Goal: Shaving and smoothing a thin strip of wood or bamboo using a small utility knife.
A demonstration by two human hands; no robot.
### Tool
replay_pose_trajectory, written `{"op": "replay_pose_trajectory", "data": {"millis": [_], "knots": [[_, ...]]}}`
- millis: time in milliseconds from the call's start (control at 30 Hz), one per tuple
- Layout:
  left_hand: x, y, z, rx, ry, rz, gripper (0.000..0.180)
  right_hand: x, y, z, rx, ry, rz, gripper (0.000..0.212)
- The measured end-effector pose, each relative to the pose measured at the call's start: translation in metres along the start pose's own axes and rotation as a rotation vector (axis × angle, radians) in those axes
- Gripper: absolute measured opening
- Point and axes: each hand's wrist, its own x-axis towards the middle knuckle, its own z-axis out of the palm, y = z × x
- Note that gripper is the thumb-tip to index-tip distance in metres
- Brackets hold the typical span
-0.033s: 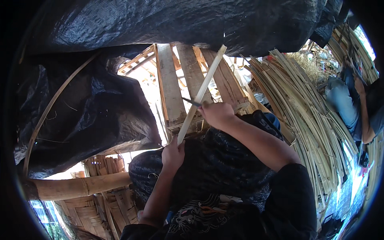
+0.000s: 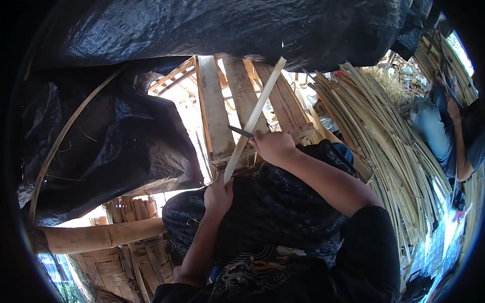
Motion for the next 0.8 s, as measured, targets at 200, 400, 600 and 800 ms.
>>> {"op": "replay_pose_trajectory", "data": {"millis": [200, 400, 600, 800], "knots": [[0.0, -0.001, -0.002, -0.002, -0.022, -0.009, 0.038, 0.006, -0.003, -0.005, -0.008, -0.016, 0.026, 0.039], [0.0, -0.004, 0.0, 0.017, -0.028, 0.006, 0.037, 0.007, 0.004, -0.003, -0.033, 0.133, -0.003, 0.037], [0.0, 0.0, 0.0, 0.037, -0.022, 0.004, 0.037, 0.002, 0.003, 0.0, -0.051, 0.116, -0.026, 0.037], [0.002, 0.001, 0.0, -0.017, 0.031, 0.052, 0.029, -0.006, -0.006, 0.012, -0.056, 0.102, -0.099, 0.042]]}}
